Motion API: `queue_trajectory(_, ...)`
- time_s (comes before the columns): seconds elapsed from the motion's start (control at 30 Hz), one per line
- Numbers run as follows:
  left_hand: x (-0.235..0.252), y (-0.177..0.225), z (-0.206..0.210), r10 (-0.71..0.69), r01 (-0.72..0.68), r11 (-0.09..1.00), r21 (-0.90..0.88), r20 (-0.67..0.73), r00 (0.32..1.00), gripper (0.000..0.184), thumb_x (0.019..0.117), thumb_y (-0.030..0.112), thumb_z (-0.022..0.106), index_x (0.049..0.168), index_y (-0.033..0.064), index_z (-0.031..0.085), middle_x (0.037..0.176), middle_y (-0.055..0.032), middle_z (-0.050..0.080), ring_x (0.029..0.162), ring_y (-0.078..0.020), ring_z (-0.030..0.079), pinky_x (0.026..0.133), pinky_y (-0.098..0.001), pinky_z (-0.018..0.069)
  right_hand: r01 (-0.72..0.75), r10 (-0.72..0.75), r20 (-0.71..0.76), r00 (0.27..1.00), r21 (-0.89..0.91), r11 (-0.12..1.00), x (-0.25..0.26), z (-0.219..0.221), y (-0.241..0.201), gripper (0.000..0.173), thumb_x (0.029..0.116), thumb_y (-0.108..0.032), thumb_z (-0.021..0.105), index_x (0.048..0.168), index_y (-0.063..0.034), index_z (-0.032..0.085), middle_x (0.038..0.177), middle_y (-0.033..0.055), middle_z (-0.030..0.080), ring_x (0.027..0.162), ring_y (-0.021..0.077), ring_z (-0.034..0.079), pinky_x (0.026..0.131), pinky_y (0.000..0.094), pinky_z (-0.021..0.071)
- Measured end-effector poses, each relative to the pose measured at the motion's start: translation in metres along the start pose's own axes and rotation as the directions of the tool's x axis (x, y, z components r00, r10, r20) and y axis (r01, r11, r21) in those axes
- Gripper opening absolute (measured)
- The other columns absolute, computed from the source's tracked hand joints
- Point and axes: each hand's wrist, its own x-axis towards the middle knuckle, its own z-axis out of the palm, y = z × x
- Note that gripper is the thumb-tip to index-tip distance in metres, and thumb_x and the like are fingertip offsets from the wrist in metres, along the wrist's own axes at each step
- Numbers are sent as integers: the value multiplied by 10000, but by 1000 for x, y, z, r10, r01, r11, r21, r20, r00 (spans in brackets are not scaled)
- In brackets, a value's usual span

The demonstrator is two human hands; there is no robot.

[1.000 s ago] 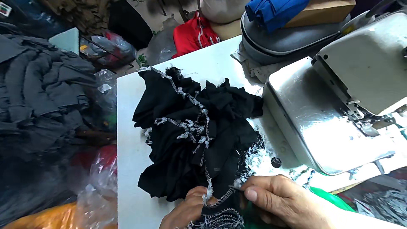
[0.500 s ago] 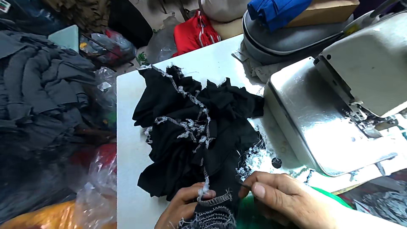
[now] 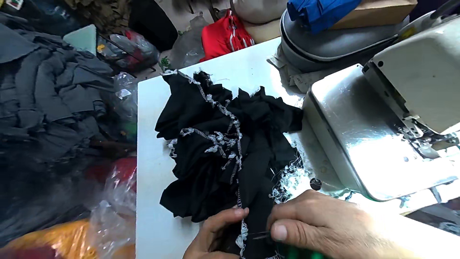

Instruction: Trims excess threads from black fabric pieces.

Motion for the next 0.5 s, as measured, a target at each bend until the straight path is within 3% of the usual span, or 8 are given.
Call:
queue_trajectory(0.07,-1,1,0,6,-6,1000,3,-1,1000,196,1015,346,610,1139,272,742,1508,163,507,1415,-39,436,1171,-245,388,-68,69,118,991,-12,998,2,-6,0,525,1113,-372,331,959,14,652,721,96,568,676,184,565,640,373,448)
queue_trajectory(0.17,-1,3,0,-5,5,1000,-5,38,999,246,1022,410,579,1134,267,744,1545,159,469,1438,-40,407,1181,-247,378,-141,139,206,969,-4,990,4,-9,1,525,1114,-362,330,979,19,664,738,95,591,690,174,576,674,375,457)
queue_trajectory(0.3,-2,2,-1,-17,17,1000,2,92,996,227,1013,380,603,1128,241,739,1568,143,445,1446,-42,397,1183,-264,386,-157,144,231,962,38,987,8,-6,0,499,1106,-356,369,1002,14,687,754,90,595,699,169,560,677,377,447)
queue_trajectory(0.5,-2,1,-1,-18,18,1000,6,112,994,214,1007,356,621,1163,246,718,1578,140,437,1446,-47,403,1189,-274,378,-89,66,218,974,99,991,19,0,-1,416,1077,-328,472,954,3,691,716,50,573,658,100,520,614,296,399)
